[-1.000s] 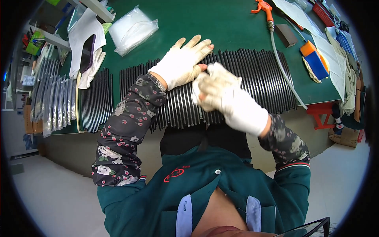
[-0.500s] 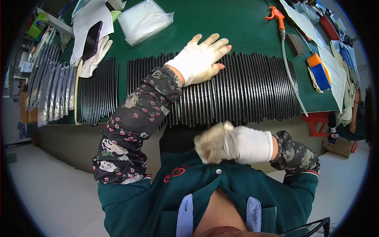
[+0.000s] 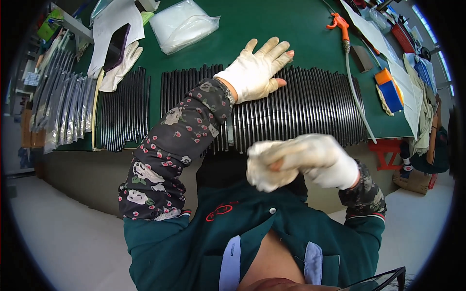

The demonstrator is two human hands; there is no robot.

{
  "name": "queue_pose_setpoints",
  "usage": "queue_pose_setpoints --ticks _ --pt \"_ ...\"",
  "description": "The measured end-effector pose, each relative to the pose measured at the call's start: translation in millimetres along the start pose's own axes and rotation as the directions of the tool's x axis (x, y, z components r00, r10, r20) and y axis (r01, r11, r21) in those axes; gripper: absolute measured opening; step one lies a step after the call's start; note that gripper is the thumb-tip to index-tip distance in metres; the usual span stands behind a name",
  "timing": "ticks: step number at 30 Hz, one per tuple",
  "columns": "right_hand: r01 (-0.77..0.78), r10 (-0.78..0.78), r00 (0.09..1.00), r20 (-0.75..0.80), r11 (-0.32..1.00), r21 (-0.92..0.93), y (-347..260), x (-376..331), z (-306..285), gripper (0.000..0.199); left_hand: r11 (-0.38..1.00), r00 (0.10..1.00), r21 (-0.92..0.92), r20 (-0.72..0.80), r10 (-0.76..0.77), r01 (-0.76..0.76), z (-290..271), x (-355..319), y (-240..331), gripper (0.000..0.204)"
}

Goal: Wiping a large array of thin black rods with a cloth on a green workbench.

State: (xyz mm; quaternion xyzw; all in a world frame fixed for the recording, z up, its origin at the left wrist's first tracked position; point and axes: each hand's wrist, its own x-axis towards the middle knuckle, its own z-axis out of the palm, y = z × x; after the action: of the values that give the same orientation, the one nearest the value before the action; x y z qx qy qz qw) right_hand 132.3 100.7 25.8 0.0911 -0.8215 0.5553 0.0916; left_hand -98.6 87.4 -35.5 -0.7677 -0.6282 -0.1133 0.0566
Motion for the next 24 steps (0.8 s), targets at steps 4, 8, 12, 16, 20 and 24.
queue_pose_setpoints --ticks 4,8,12,16,20,24 --pt "-0.156 -0.054 0.909 -0.414 0.877 -0.455 -11 7 -24 0.029 1.000 0.979 0.014 -0.205 0.017 -0.014 -34 -11 -14 0.066" --pt "-0.224 0.063 0.966 -0.251 0.690 -0.688 31 1 -15 0.032 0.990 0.980 -0.096 -0.179 0.084 -0.102 -67 -49 -65 0.063" --pt "-0.273 0.061 0.952 -0.300 0.617 -0.739 23 15 -9 0.022 0.985 0.991 0.153 0.121 0.056 -0.074 -64 -103 -87 0.063" --pt "-0.343 0.223 0.937 -0.268 0.721 -0.602 22 31 -13 0.019 0.985 0.979 0.148 0.198 0.055 -0.085 -45 -105 -66 0.061" --pt "-0.012 -0.183 0.950 -0.252 0.787 -0.617 29 66 0 0.028 0.998 0.990 0.021 0.131 0.055 -0.058 -32 -93 -59 0.060" --pt "0.163 -0.205 0.979 -0.018 0.826 -0.540 52 72 50 0.035 0.999 0.997 0.019 0.075 0.032 -0.034 -29 -88 -55 0.059"
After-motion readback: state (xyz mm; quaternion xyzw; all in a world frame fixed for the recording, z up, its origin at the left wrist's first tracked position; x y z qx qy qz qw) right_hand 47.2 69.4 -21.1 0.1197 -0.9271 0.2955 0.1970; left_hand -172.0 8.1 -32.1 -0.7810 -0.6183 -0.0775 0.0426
